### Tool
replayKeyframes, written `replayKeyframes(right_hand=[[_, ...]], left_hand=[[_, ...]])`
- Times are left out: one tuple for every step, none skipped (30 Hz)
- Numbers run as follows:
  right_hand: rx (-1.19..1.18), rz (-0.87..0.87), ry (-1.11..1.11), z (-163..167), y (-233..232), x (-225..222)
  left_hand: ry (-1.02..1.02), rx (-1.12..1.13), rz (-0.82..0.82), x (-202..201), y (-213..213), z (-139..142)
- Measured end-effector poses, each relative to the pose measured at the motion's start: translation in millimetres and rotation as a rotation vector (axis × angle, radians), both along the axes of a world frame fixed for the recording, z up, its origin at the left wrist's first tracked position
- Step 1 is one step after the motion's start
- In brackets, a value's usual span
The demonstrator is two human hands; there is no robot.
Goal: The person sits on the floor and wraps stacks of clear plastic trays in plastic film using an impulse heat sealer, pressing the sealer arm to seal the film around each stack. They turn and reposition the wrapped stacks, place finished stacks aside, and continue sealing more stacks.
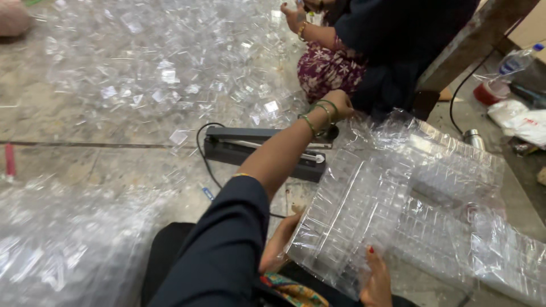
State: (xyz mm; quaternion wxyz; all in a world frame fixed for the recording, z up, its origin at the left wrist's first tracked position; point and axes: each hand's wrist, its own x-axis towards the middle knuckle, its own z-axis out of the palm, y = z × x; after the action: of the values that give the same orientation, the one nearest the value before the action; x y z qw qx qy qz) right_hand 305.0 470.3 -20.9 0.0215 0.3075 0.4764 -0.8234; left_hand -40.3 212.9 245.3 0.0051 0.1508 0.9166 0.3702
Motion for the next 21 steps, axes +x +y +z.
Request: replayKeyframes(right_hand=[[0.048, -0.001, -0.006, -3.0, 2.5, -5.3], [0.097, -0.002, -0.021, -6.7, 4.4, -10.6], [0.147, -0.003, -0.044, -10.4, 6.7, -12.7], [0.156, -0.003, -0.064, -15.6, 8.6, -14.2], [0.162, 0.001, -0.082, -20.3, 8.4, -17.0], [0.167, 0.011, -0.101, -24.1, 7.3, -17.7], [0.075, 0.002, -0.118, -27.2, 5.0, -17.4], [-0.017, -0.007, -0.132, -29.4, 1.9, -16.5], [-0.11, -0.02, -0.143, -30.7, -1.5, -15.8], [-0.113, 0.005, -0.155, -31.1, -5.8, -14.8], [-0.115, 0.031, -0.167, -30.4, -9.0, -13.2], [-0.117, 0.06, -0.175, -29.1, -12.5, -12.4], [-0.079, 0.083, -0.171, -27.3, -14.5, -12.3], [-0.042, 0.106, -0.164, -25.3, -16.5, -11.6], [-0.007, 0.125, -0.155, -23.6, -18.9, -11.1], [-0.033, 0.169, -0.126, -21.7, -20.7, -9.9], [-0.059, 0.211, -0.093, -20.5, -24.5, -8.4], [-0.086, 0.252, -0.058, -19.0, -28.5, -6.8], [-0.126, 0.272, -0.078, -17.2, -33.7, -4.3], [-0.166, 0.295, -0.095, -16.0, -42.3, -2.2], [-0.207, 0.317, -0.109, -12.9, -49.7, -1.1]], left_hand=[[-0.026, -0.099, -0.012, -11.4, 4.0, -2.5], [-0.06, -0.197, -0.026, -21.8, 4.6, -6.2], [-0.1, -0.293, -0.045, -29.3, 3.8, -15.2], [-0.142, -0.273, -0.105, -37.5, -1.6, -22.5], [-0.182, -0.253, -0.16, -45.1, -9.8, -30.2], [-0.252, -0.217, -0.18, -49.0, -19.6, -40.5], [-0.32, -0.182, -0.195, -53.1, -31.8, -49.7], [-0.384, -0.146, -0.208, -56.6, -43.1, -57.8], [-0.399, -0.204, -0.198, -59.8, -51.5, -65.3], [-0.413, -0.264, -0.192, -61.9, -59.1, -72.8], [-0.426, -0.324, -0.186, -62.6, -65.2, -80.9], [-0.453, -0.333, -0.171, -62.7, -70.8, -88.2], [-0.478, -0.341, -0.155, -62.0, -75.1, -95.9], [-0.501, -0.35, -0.139, -61.1, -79.3, -103.1], [-0.494, -0.331, -0.107, -59.6, -85.1, -109.9], [-0.487, -0.311, -0.077, -55.9, -92.1, -116.9], [-0.477, -0.293, -0.049, -52.7, -100.5, -122.4], [-0.434, -0.334, -0.042, -48.9, -110.6, -126.5], [-0.39, -0.373, -0.034, -43.0, -120.9, -130.2], [-0.429, -0.346, 0.021, -36.5, -132.2, -132.1], [-0.466, -0.32, 0.075, -30.5, -145.3, -131.9]])
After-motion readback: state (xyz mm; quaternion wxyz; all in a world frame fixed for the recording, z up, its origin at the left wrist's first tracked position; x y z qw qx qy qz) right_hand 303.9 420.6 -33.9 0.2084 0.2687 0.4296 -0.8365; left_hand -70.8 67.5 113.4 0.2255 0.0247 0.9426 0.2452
